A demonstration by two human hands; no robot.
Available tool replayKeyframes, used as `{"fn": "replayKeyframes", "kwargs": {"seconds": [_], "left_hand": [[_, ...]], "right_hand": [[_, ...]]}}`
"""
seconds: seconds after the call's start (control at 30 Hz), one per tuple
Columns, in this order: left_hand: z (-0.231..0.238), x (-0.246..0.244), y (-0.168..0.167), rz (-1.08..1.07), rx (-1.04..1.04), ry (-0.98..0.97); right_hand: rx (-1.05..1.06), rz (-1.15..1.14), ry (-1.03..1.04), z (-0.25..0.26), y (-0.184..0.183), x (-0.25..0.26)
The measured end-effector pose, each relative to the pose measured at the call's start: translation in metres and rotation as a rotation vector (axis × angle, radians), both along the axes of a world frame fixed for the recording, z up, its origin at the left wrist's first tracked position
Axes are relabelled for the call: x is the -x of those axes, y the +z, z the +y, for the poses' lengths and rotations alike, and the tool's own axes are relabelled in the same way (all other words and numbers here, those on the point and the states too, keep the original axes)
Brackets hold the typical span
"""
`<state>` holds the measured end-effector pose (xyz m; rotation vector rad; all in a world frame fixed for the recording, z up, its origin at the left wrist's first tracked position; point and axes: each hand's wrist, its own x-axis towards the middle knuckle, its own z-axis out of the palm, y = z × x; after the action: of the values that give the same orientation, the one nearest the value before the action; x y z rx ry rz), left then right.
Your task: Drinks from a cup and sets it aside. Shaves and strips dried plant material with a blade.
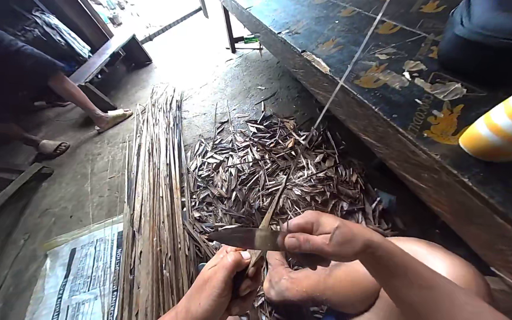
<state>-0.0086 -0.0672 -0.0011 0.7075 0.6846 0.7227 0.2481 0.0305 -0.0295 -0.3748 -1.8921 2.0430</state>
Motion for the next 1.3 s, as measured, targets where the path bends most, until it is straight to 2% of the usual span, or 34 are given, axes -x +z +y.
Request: {"fn": "replayKeyframes", "kwargs": {"seconds": [0.33, 0.53, 0.6, 0.73, 0.8, 1.03, 1.3], "left_hand": [[0.002, 0.002, -0.001, 0.051, -0.066, 0.028], [-0.001, 0.004, -0.004, 0.061, -0.096, 0.001], [-0.002, 0.004, -0.005, 0.071, -0.115, 0.004], [-0.002, 0.001, -0.005, 0.111, -0.157, 0.01], [-0.002, 0.001, -0.006, 0.127, -0.166, 0.014], [-0.001, 0.001, -0.003, 0.178, -0.182, 0.042], [-0.003, 0.002, -0.004, 0.216, -0.199, 0.024]], "right_hand": [[-0.132, -0.048, -0.168, 0.016, 0.005, -0.012], [-0.064, -0.024, -0.37, 0.028, 0.019, -0.029], [-0.05, -0.024, -0.368, 0.027, 0.022, -0.032], [-0.039, -0.038, -0.161, 0.007, 0.012, -0.015], [-0.068, -0.023, -0.136, 0.006, 0.006, -0.01], [-0.128, -0.031, -0.24, 0.017, 0.011, -0.02], [-0.083, -0.023, -0.479, 0.026, 0.025, -0.039]]}}
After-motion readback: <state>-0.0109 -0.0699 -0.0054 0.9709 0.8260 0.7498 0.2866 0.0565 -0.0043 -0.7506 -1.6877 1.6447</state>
